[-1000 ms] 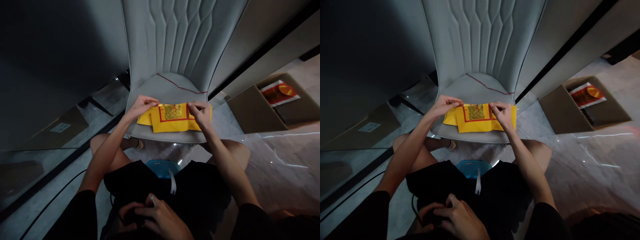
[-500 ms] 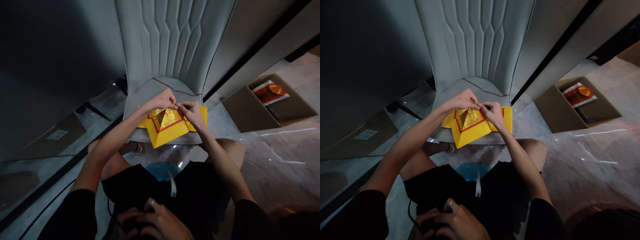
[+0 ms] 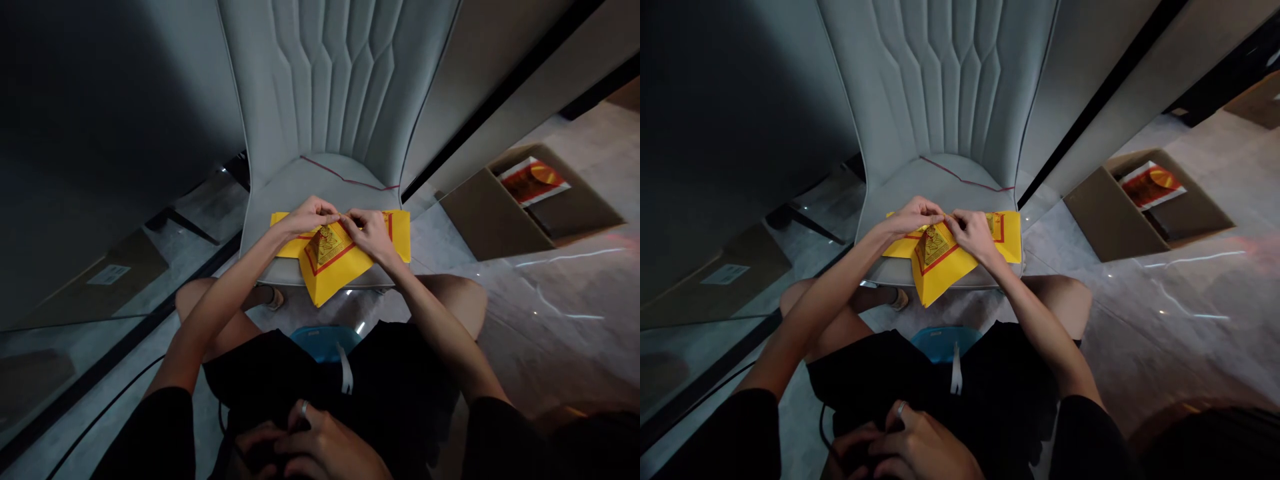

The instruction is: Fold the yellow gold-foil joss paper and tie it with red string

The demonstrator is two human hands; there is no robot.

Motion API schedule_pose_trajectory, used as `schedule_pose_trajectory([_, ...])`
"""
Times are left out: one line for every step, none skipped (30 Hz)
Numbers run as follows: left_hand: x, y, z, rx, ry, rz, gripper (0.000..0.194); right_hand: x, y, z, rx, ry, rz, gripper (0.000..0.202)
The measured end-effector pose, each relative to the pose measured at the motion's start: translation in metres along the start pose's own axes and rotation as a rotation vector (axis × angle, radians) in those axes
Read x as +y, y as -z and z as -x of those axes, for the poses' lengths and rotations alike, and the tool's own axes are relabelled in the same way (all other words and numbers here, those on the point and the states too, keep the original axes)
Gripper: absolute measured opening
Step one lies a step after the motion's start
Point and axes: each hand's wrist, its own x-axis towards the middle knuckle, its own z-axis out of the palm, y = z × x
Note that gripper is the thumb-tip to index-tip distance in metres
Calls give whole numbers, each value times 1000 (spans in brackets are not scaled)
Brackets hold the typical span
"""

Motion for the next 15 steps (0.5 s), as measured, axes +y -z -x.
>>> schedule_pose_trajectory([0,0,1,6,-14,-5,19,-1,0,1,0,7,8,53])
schedule_pose_trajectory([-1,-1,2,12,-29,-12,21,-1,0,1,-7,15,13,54])
schedule_pose_trajectory([-1,-2,3,15,-41,-20,22,-2,0,1,-18,22,15,54])
schedule_pose_trajectory([-1,-3,3,17,-48,-26,24,-2,1,1,-31,30,16,55])
schedule_pose_trajectory([-2,-4,2,21,-49,-30,25,-3,1,1,-43,38,15,56])
schedule_pose_trajectory([-4,-6,2,33,-49,-32,25,-3,2,1,-53,44,13,57])
schedule_pose_trajectory([-5,-8,1,52,-51,-38,26,-3,3,0,-63,51,11,58])
schedule_pose_trajectory([-7,-10,0,79,-56,-48,27,-3,4,0,-70,55,10,59])
schedule_pose_trajectory([-9,-12,-1,113,-68,-62,28,-3,4,0,-77,56,11,59])
schedule_pose_trajectory([-10,-14,-1,146,-86,-83,28,-2,4,0,-84,49,14,60])
schedule_pose_trajectory([-11,-14,-2,169,-103,-106,27,-2,3,1,-92,31,14,59])
schedule_pose_trajectory([-12,-14,-2,181,-117,-129,27,-2,3,2,-100,5,10,57])
schedule_pose_trajectory([-12,-12,-2,186,-127,-151,26,-3,2,2,-106,-23,4,54])
schedule_pose_trajectory([-12,-10,-1,194,-132,-172,26,-4,2,3,-112,-47,-6,49])
schedule_pose_trajectory([-12,-7,-1,208,-133,-191,26,-6,2,3,-117,-64,-16,42])
